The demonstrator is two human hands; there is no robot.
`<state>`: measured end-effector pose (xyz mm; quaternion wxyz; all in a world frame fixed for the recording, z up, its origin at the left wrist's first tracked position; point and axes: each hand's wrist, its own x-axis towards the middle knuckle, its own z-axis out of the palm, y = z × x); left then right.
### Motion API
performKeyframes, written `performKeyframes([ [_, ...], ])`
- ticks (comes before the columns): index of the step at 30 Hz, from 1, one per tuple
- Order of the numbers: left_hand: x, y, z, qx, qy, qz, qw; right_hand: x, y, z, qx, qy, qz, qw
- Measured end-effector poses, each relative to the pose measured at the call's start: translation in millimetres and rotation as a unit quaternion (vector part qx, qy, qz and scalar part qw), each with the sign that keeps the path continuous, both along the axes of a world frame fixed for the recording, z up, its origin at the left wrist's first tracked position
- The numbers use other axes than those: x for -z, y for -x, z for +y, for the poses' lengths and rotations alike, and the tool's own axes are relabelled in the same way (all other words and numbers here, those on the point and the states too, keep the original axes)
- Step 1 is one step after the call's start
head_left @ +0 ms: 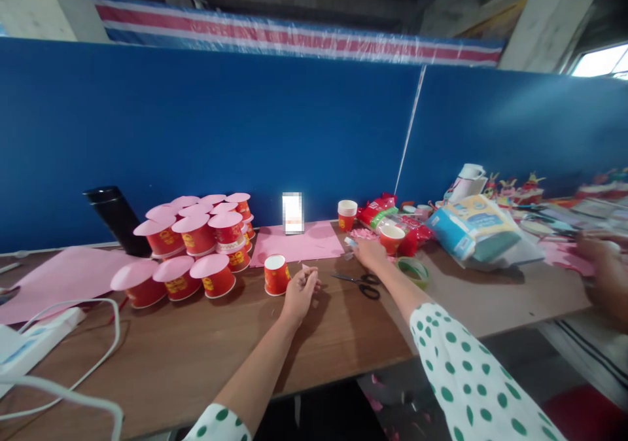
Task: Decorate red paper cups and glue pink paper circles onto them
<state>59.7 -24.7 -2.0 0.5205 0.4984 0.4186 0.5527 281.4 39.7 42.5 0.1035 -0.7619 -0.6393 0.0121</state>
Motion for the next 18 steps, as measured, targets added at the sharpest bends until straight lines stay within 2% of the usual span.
performKeyframes([
  [7,0.8,0,0,0.003,-0.020,0.026,0.999,-3.0,-2,-4,0.023,-0.097,0.091,0.991],
  [11,0.1,-2,-4,-0.014,-0.048,0.040,0.998,1.9,10,-2,-0.025,-0.155,0.177,0.972],
  [14,-7.9,-2,-11,-0.074,-0.152,0.075,0.983,12.6,33,-1,-0.075,-0.179,0.263,0.945],
  [16,-17.9,2,-14,-0.129,-0.249,0.113,0.953,20.6,52,-2,-0.099,-0.197,0.326,0.919],
  [18,-29.3,10,-14,-0.207,-0.298,0.166,0.917,26.5,70,-5,-0.114,-0.209,0.382,0.893],
])
